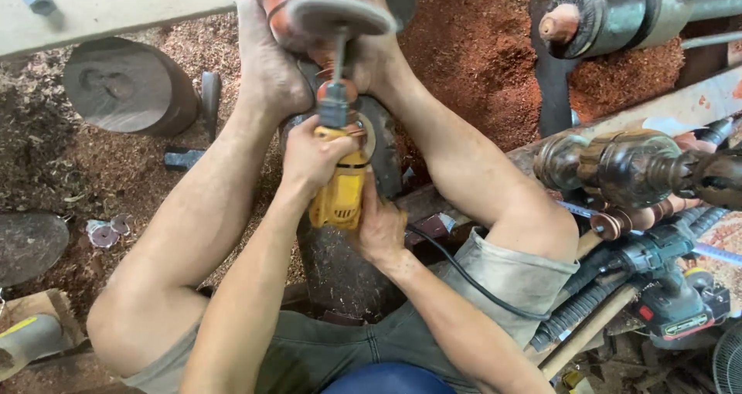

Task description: Sanding and polishing a turned wooden pedestal using a drill with a buffing attachment.

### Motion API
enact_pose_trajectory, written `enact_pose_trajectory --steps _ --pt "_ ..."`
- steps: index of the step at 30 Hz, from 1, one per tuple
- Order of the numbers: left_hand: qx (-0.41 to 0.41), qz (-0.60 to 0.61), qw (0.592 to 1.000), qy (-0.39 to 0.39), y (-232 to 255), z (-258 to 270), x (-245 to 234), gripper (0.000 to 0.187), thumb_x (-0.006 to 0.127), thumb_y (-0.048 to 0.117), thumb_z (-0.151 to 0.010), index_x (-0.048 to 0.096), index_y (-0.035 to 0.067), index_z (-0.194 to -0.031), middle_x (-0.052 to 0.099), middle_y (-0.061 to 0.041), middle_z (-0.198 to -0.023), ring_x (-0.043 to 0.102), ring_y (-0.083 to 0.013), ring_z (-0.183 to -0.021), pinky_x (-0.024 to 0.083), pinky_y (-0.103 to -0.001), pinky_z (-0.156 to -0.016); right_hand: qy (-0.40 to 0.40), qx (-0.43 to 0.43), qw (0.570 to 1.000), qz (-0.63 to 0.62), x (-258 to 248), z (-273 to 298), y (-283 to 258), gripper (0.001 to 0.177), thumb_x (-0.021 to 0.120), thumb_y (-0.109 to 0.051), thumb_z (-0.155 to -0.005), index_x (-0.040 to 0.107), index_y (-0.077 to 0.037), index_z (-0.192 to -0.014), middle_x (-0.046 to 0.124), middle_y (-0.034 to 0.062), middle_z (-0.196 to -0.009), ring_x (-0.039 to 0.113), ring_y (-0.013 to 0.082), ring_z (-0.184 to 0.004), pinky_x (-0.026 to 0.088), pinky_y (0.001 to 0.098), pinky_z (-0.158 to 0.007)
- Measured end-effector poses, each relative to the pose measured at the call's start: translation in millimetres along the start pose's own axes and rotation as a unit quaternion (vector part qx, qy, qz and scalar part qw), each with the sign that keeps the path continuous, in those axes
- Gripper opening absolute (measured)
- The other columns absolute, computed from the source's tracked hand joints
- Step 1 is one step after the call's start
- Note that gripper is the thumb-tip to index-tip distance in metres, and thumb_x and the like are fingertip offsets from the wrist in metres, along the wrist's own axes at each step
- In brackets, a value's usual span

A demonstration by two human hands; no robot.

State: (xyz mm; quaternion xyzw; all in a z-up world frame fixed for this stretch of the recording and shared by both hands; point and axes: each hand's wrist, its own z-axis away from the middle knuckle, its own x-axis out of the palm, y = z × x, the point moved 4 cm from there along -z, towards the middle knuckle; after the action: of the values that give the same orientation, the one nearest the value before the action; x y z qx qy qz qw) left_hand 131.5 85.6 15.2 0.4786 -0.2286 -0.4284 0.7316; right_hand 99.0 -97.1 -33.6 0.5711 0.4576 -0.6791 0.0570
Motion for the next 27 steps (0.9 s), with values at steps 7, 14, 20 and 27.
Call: enact_pose_trajectory --steps 7,14,20,27 --pt "-0.033 -0.271 0.962 -0.018 36 -16 29 0.047 0.081 0.032 -0.070 0.071 0.001 -0.104 0.075 -0.020 -0.095 0.075 -0.0288 -0.090 0.058 -0.039 -0.084 -0.041 0.131 0.983 -0.121 4 3 1 0.122 0.081 -0.015 -0.076 -0.009 0.001 -0.158 0.070 0.0245 -0.100 0.074 0.0396 -0.069 0.062 0.0449 -0.059" --pt "-0.050 -0.281 0.958 -0.032 33 -13 23 0.048 0.080 0.035 -0.070 0.072 0.001 -0.104 0.075 -0.021 -0.096 0.075 -0.0311 -0.092 0.058 -0.041 -0.086 -0.062 0.140 0.980 -0.131 11 4 9 0.123 0.079 -0.016 -0.079 -0.012 -0.002 -0.160 0.074 0.0217 -0.098 0.074 0.0390 -0.072 0.062 0.0453 -0.063" --pt "-0.026 -0.213 0.977 -0.015 11 -4 -3 0.043 0.081 0.030 -0.071 0.072 0.002 -0.102 0.078 -0.014 -0.090 0.076 -0.0213 -0.080 0.060 -0.036 -0.076 -0.049 0.048 0.992 -0.106 10 4 1 0.117 0.079 -0.011 -0.077 -0.003 -0.002 -0.160 0.072 0.0191 -0.097 0.072 0.0340 -0.065 0.060 0.0416 -0.051" --pt "0.003 0.016 1.000 -0.007 -16 3 -29 0.027 0.079 0.013 -0.076 0.068 0.001 -0.098 0.076 -0.009 -0.086 0.072 -0.0163 -0.073 0.060 -0.031 -0.067 -0.024 -0.056 0.998 -0.004 -10 -15 -12 0.109 0.074 -0.003 -0.073 0.011 0.000 -0.162 0.066 0.0146 -0.085 0.067 0.0327 -0.071 0.056 0.0434 -0.062"
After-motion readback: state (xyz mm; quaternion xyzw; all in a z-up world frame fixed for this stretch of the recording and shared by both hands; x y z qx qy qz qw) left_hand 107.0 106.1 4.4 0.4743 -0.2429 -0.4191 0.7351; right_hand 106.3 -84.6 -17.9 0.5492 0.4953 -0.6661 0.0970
